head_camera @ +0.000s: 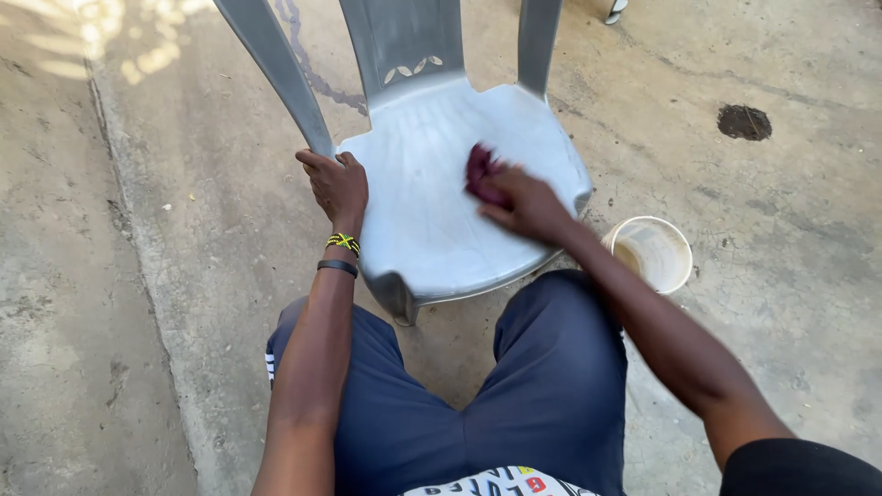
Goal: Cleaning a plastic chair by wiping it with a wet cloth and flipping it over to reach all surfaces.
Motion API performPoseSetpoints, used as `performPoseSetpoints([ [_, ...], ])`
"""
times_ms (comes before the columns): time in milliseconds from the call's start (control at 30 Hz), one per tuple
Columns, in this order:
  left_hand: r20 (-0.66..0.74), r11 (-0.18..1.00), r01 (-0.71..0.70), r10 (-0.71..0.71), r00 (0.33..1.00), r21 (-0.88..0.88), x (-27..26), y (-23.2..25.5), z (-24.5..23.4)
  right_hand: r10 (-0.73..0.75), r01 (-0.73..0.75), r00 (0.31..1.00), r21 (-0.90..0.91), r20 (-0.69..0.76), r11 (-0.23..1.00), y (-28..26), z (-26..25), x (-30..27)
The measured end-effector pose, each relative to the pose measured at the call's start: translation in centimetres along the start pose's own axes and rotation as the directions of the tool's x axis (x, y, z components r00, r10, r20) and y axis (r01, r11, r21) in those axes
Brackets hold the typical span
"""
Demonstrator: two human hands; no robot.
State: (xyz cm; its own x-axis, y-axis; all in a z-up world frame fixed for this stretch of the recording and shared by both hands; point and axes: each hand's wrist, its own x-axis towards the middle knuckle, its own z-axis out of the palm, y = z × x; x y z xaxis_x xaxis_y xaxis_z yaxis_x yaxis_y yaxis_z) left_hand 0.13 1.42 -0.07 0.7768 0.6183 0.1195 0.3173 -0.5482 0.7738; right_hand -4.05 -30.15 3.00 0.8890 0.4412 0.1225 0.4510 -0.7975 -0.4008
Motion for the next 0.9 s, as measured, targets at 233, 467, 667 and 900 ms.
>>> performPoseSetpoints([
  [233, 0.042, 0.998, 0.062, -0.062, 0.997, 0.01, 0.5, 0.5, -0.3, -0.245, 0.196, 0.968, 0.444, 0.054, 0.874, -14.8, -4.8, -6.5],
  [467, 0.024, 0.984, 0.062, -0.059, 0.998, -0.165, -0.7, 2.1, -2.2, 0.123, -0.123, 0.992, 0.004, -0.031, 0.992, 0.3, -7.1, -4.0],
  [667, 0.128, 0.897, 0.193, -0.154, 0.98, -0.399, -0.4, 3.2, -4.2, -0.232, 0.205, 0.971, 0.293, 0.061, 0.934, -7.4, -4.1, -4.9],
  [900, 0.142, 0.848, 0.216, -0.168, 0.976, -0.484, -0.5, 3.1, -4.3, -0.503, 0.401, 0.859, 0.493, 0.089, 0.772, -13.9, 0.3, -1.0],
])
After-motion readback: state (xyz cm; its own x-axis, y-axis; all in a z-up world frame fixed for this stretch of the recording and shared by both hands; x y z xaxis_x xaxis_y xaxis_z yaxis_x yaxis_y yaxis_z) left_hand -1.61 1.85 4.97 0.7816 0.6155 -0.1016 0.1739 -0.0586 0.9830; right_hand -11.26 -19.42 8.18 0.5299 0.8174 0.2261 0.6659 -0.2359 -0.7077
